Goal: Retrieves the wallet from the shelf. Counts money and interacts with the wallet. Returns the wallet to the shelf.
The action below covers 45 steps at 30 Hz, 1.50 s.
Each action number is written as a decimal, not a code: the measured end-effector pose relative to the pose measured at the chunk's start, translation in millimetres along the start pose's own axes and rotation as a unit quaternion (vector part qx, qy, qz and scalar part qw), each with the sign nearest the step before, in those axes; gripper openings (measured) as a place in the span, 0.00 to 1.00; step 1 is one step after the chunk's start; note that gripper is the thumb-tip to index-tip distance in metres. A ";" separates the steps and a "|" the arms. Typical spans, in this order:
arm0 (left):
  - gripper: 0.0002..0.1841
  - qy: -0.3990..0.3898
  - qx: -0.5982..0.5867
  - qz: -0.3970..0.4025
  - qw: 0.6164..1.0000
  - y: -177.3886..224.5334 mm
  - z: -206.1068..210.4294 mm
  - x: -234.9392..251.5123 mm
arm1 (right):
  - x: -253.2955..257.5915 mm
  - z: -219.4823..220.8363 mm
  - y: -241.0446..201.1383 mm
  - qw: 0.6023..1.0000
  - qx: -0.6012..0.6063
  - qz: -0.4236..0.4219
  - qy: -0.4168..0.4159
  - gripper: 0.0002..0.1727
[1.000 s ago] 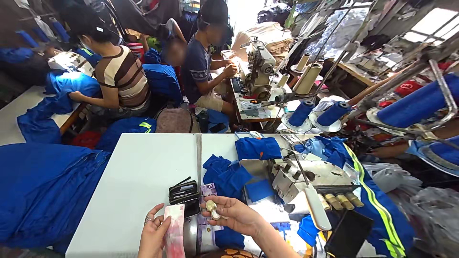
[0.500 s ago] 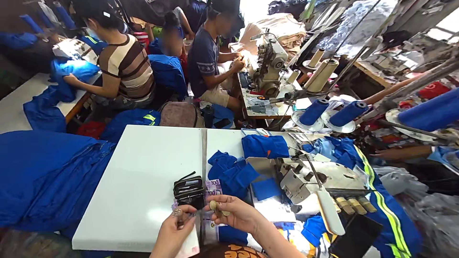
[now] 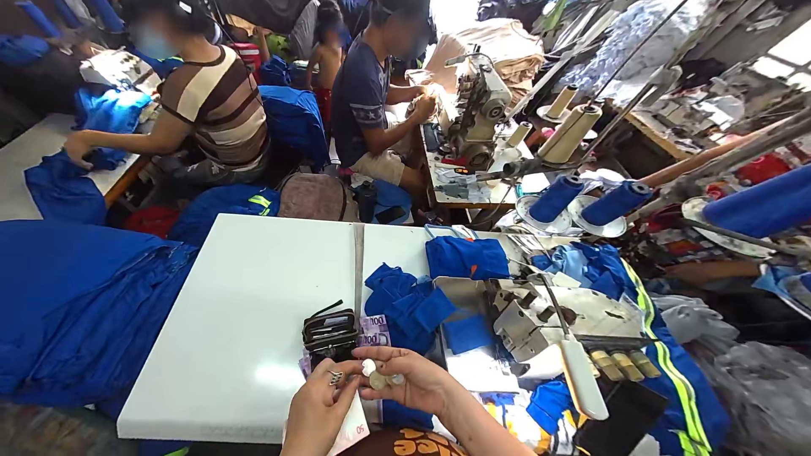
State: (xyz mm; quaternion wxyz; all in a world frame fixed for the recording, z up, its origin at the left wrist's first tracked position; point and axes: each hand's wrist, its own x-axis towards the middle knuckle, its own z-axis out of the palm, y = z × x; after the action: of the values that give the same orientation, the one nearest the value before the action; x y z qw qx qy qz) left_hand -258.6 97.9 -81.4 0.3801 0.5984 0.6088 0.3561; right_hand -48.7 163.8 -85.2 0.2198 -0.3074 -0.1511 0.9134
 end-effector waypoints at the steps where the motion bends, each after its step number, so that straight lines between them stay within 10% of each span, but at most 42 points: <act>1: 0.12 -0.002 0.027 0.003 1.000 0.0 1.1 0.3 | 0.6 -1.0 0.7 1.000 0.003 0.002 -0.007 0.27; 7: 0.15 -0.018 0.143 0.010 0.989 6.3 8.0 4.2 | -1.3 0.0 2.6 0.999 0.029 0.024 -0.019 0.26; 16: 0.06 0.057 -0.181 -0.159 0.969 4.9 0.6 10.1 | -1.2 -3.1 2.6 0.998 0.039 0.010 -0.055 0.26; 29: 0.16 0.149 -0.293 -0.234 0.915 -21.6 -35.5 3.5 | 3.9 -14.3 7.2 0.993 0.015 -0.039 -0.115 0.33; 38: 0.11 0.049 -0.113 -0.222 0.967 -48.6 -35.3 -10.3 | 12.4 -12.1 3.8 0.991 -0.095 0.043 0.086 0.15; 41: 0.17 -0.036 0.065 -0.200 0.977 -56.3 -24.9 -13.7 | 26.0 2.5 -0.6 0.942 -0.311 0.044 0.116 0.14; 45: 0.24 -0.134 0.276 -0.210 0.928 -52.3 -1.4 -4.3 | 68.3 7.9 -3.7 0.769 -0.624 0.053 0.125 0.21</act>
State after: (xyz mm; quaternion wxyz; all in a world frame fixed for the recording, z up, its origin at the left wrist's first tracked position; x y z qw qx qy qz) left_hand -283.7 92.0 -127.1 0.3439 0.5803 0.7382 0.0023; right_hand -101.3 199.7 -111.5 -0.0521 -0.4957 -0.6430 0.5815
